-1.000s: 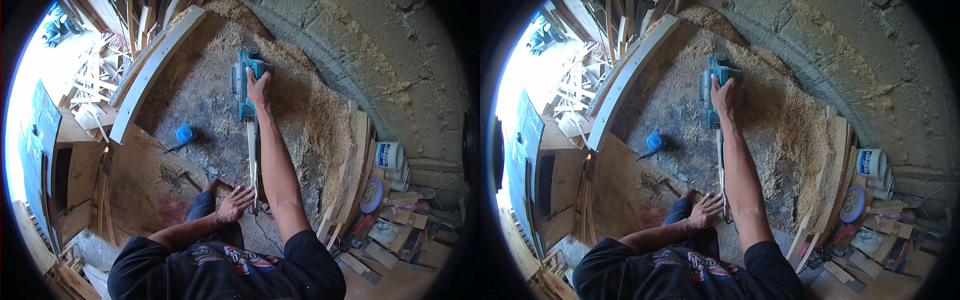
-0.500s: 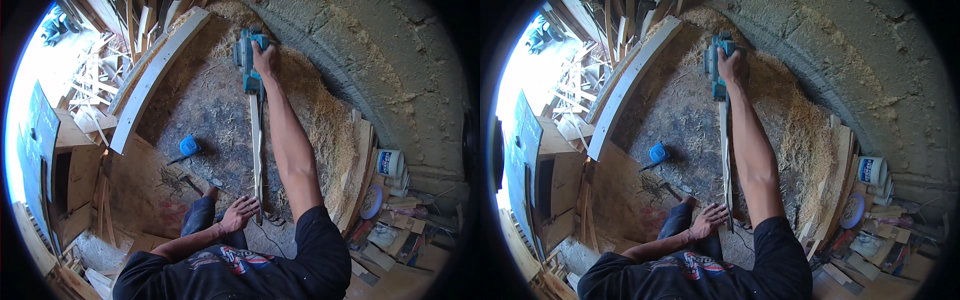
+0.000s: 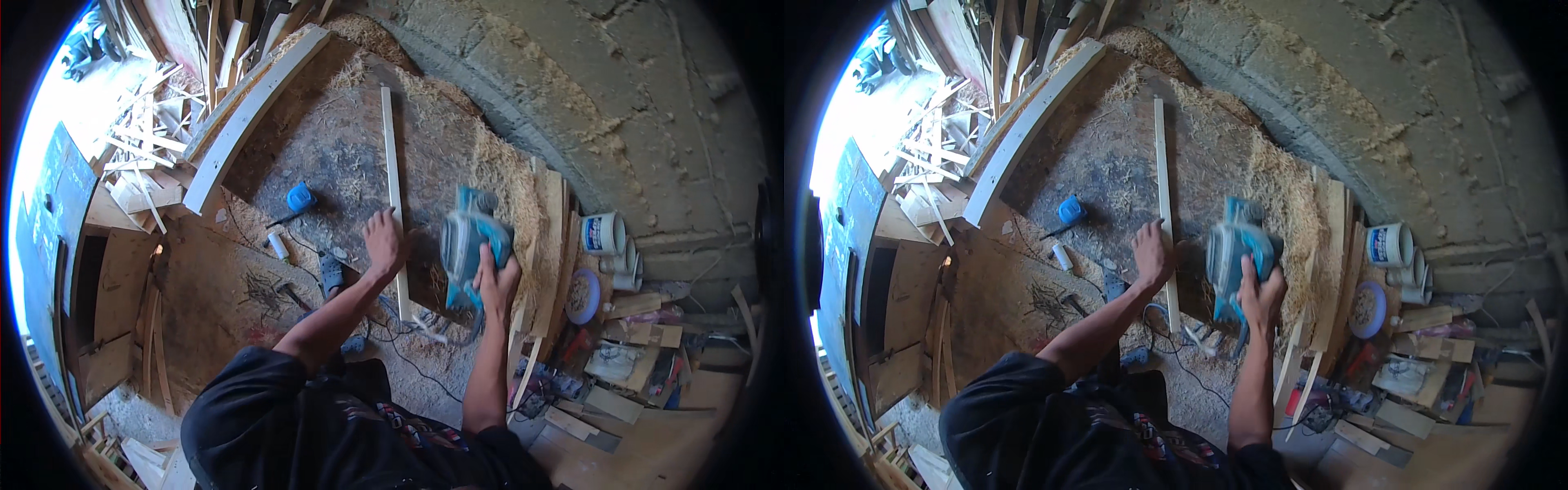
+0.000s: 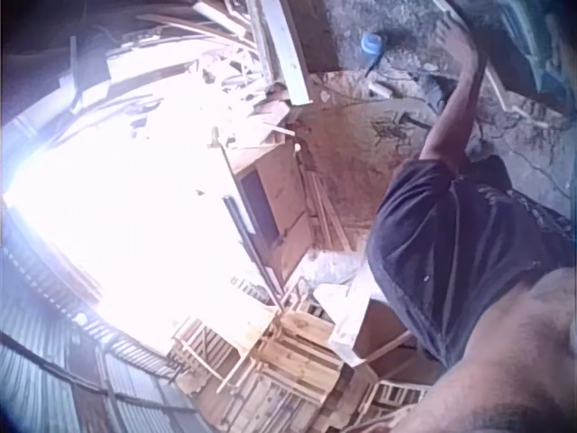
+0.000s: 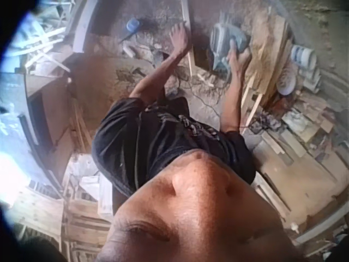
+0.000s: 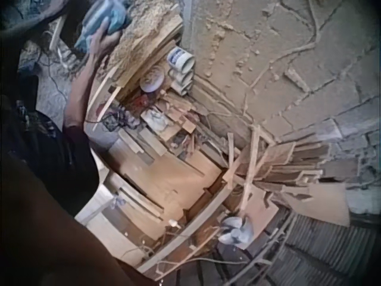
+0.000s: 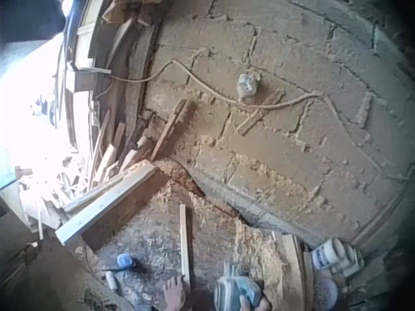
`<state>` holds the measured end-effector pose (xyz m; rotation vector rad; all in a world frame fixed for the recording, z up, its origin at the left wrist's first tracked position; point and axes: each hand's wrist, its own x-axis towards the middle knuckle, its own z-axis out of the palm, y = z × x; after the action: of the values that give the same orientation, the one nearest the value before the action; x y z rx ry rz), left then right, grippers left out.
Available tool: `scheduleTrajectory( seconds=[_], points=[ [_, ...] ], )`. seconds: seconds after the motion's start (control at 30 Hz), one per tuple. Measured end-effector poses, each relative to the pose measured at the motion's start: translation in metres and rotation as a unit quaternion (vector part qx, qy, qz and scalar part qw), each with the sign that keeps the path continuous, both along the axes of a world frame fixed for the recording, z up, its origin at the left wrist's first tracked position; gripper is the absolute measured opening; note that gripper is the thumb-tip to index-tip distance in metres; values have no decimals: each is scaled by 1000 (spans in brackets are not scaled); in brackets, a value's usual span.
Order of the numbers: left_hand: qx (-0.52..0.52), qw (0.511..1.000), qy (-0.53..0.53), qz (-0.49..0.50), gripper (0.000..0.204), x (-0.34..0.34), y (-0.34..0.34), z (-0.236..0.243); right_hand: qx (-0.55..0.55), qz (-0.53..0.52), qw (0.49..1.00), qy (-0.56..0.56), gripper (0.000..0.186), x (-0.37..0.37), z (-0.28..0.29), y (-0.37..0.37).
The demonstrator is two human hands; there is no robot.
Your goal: Building and assembling wooden cabinets and furniture components in a workshop.
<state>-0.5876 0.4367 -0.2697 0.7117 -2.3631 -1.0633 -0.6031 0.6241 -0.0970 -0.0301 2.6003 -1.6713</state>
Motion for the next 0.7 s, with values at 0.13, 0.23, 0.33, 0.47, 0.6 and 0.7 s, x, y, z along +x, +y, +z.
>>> scheduleTrajectory(
  seconds=[0.13, 0.23, 0.33, 0.47, 0.6, 0.7],
  points=[
    [12, 999, 18, 32, 32, -11, 13, -10, 16, -38, 999, -10, 32, 97, 5, 62],
    [31, 997, 65, 29, 22, -6, 8, -22, 41, -49, 998, -22, 33, 163, 0, 92],
    [3, 998, 63, 3, 18, -5, 4, -31, 66, -66, 995, -31, 35, 204, -16, 102],
    [-3, 999, 35, -13, 28, -5, 9, -33, 43, -67, 991, -111, 34, 241, -36, 99],
    [-37, 997, 27, -60, 48, -7, 5, -25, 94, -15, 994, -62, 28, 261, -50, 82],
    [-62, 993, -28, -97, 61, -29, -19, -17, 178, 18, 984, 2, 29, 271, -55, 73]
  ],
)
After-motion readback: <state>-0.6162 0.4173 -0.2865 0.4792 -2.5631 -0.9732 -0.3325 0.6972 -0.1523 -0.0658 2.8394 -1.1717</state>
